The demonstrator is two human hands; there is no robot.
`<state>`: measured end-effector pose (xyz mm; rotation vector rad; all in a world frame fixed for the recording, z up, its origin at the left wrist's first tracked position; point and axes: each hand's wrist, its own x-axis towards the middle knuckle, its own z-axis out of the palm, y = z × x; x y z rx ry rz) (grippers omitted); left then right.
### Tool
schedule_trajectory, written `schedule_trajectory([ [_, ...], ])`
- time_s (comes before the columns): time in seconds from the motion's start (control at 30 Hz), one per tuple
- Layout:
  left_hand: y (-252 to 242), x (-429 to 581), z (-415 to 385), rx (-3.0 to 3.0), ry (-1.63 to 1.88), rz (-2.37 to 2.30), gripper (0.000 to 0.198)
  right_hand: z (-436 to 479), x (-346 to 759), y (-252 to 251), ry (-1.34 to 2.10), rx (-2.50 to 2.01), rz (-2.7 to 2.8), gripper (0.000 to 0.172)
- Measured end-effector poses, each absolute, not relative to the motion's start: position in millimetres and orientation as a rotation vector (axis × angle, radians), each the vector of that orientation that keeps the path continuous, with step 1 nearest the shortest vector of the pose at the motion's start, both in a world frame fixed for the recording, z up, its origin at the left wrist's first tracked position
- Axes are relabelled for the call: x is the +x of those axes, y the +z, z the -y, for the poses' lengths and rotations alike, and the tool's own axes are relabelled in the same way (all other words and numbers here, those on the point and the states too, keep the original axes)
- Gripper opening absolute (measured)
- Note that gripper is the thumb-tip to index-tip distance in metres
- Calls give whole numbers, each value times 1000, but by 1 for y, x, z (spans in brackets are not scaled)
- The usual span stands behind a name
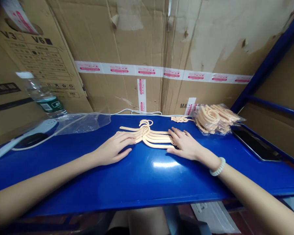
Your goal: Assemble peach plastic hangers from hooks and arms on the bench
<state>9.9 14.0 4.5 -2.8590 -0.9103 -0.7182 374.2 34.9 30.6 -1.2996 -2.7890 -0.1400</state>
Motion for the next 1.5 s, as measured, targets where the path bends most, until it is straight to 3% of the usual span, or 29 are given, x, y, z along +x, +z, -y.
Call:
schedule_trajectory([
  [0.33, 1, -4, -32, -2731, -273, 1615, 64, -36, 362, 12, -210, -1275, 2775, 70],
  [0.83, -12, 6, -48, -2753, -546, 1461, 50, -87, 396, 26, 33, -1374, 2785, 69],
  [1.0, 1, 12, -23, -2716, -734, 1069, 39, -113, 407, 47, -244, -1425, 2575, 53],
  [1.17, 9, 24, 6, -2899, -651, 534, 29, -146, 425, 46, -330, -1603, 2557, 44],
  [1.5, 4, 25, 1, -3086, -749, 577, 27, -155, 430, 27, -452, -1718, 2593, 51],
])
